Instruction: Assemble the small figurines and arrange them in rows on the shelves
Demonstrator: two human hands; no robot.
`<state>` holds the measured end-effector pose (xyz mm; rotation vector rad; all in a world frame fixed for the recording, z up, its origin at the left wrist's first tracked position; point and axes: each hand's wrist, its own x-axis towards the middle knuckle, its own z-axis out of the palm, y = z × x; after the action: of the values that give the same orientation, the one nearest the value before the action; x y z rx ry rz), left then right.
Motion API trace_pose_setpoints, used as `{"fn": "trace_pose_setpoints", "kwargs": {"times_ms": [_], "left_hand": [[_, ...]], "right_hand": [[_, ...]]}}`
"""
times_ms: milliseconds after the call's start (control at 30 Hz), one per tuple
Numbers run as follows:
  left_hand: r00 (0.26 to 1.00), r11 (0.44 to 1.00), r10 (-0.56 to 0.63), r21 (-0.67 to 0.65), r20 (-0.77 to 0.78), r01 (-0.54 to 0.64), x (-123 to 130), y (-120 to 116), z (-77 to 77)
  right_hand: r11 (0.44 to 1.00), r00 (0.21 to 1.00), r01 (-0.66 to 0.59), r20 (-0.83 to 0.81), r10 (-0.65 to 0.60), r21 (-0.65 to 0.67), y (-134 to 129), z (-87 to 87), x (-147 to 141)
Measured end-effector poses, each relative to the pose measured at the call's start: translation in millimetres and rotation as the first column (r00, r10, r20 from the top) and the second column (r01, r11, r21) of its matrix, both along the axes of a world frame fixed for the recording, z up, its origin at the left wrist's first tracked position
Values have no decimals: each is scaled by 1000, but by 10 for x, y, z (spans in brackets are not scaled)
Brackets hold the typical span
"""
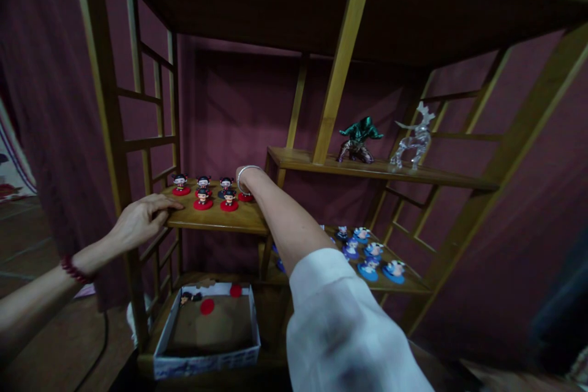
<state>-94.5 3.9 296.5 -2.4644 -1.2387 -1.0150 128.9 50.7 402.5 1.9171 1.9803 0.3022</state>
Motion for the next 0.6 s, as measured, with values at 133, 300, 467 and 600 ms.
{"fn": "trace_pose_setpoints", "kwargs": {"times_ms": [133,300,467,600], "left_hand": [[1000,1000,8,2,0,-8,4,-3,2],[1000,1000,-7,-19,-2,7,-2,-5,13],[1000,1000,-13,-21,-1,13,-13,3,14],[1000,1000,-16,-16,2,16,-12,1,6]], "right_hand": [[1000,999,11,30,-10,-3,-51,15,-13],[1000,1000,-3,31,3,-14,-100,26,-14],[1000,999,-6,32,7,-10,1,-5,13],[998,999,19,40,-17,-60,93,-35,41]]}}
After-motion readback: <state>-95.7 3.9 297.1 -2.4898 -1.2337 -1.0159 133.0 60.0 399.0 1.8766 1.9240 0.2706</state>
